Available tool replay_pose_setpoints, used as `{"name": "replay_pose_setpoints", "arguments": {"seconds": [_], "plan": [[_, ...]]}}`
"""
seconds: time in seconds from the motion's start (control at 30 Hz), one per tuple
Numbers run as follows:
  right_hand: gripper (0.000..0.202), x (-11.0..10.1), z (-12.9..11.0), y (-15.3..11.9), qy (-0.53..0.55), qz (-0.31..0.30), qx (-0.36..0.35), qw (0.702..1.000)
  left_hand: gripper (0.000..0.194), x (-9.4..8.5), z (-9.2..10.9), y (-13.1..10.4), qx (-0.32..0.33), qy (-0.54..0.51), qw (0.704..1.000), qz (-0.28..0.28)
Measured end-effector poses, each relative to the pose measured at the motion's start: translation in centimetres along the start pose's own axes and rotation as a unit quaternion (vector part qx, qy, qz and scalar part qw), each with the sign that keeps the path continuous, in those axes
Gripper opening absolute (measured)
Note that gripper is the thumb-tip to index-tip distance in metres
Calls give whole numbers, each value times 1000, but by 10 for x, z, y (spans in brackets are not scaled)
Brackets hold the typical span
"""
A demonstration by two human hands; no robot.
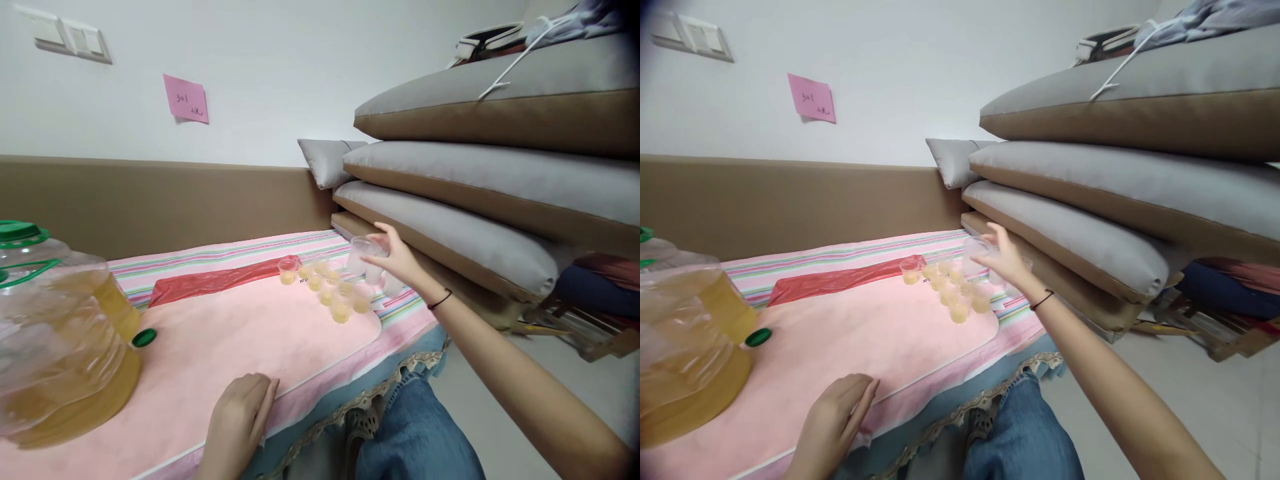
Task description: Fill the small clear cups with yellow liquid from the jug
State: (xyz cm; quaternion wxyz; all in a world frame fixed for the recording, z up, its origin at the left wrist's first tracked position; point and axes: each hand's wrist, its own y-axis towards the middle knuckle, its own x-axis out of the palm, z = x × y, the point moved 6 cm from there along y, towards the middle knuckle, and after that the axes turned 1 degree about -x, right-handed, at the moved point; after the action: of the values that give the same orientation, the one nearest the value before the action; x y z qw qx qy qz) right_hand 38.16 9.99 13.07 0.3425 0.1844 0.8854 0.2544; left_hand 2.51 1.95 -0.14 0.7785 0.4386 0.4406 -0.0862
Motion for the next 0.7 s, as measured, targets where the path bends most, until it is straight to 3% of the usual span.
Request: {"name": "replay_pose_setpoints", "arguments": {"seconds": [0.17, 0.27, 0.33, 0.5, 0.7], "plan": [[87, 105, -50, -50, 102, -136, -32, 985, 24, 3, -20, -5, -151, -166, 974, -8], [83, 156, -71, -79, 147, -192, -31, 970, 29, 7, -35, -16, -286, -303, 909, 12], [84, 182, -80, -92, 163, -221, -24, 961, 37, 9, -40, -22, -328, -330, 885, 18], [87, 220, -91, -107, 182, -256, -10, 949, 44, 12, -55, -34, -387, -395, 833, 35], [81, 231, -86, -118, 184, -250, 2, 951, 47, 15, -69, -46, -439, -452, 774, 67]]}}
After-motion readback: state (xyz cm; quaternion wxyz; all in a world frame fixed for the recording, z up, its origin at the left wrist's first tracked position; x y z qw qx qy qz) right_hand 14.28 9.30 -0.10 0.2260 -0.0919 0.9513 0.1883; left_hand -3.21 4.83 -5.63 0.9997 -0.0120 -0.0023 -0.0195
